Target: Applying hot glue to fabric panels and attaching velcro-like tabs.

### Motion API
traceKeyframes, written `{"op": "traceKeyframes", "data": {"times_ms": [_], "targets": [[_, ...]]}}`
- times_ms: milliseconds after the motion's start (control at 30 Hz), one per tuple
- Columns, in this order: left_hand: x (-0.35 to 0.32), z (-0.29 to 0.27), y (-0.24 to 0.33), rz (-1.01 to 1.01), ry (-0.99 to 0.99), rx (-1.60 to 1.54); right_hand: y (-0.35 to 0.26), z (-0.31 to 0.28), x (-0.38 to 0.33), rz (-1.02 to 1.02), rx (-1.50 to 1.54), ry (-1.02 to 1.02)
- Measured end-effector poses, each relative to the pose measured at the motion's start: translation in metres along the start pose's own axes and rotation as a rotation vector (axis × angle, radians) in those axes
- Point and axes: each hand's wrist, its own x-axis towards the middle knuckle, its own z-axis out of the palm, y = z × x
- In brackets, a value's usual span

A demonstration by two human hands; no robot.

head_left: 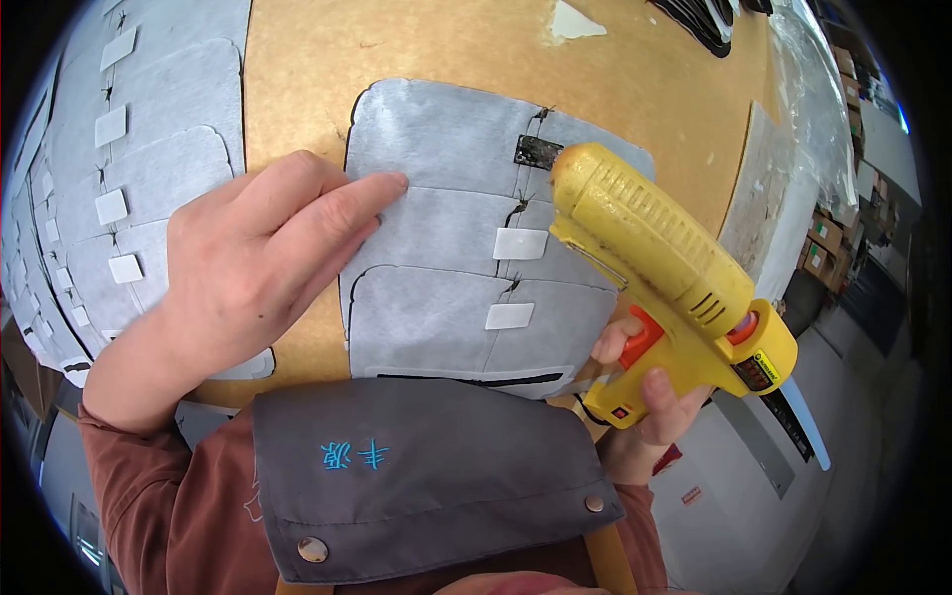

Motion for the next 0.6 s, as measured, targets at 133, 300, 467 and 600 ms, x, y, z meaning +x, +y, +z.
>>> {"op": "traceKeyframes", "data": {"times_ms": [133, 300, 467, 600], "targets": [[0.002, 0.001, 0.001, 0.0, 0.001, -0.006, -0.001, 0.006, 0.002, -0.006, -0.063, 0.037], [0.003, 0.001, 0.003, -0.006, 0.001, 0.001, -0.001, -0.009, -0.004, 0.059, -0.019, -0.056], [0.003, 0.002, 0.003, 0.005, -0.003, 0.012, 0.002, -0.005, -0.004, -0.071, -0.096, 0.005], [0.002, 0.002, 0.002, 0.007, -0.001, 0.012, 0.004, -0.009, -0.008, -0.062, -0.104, 0.037]]}}
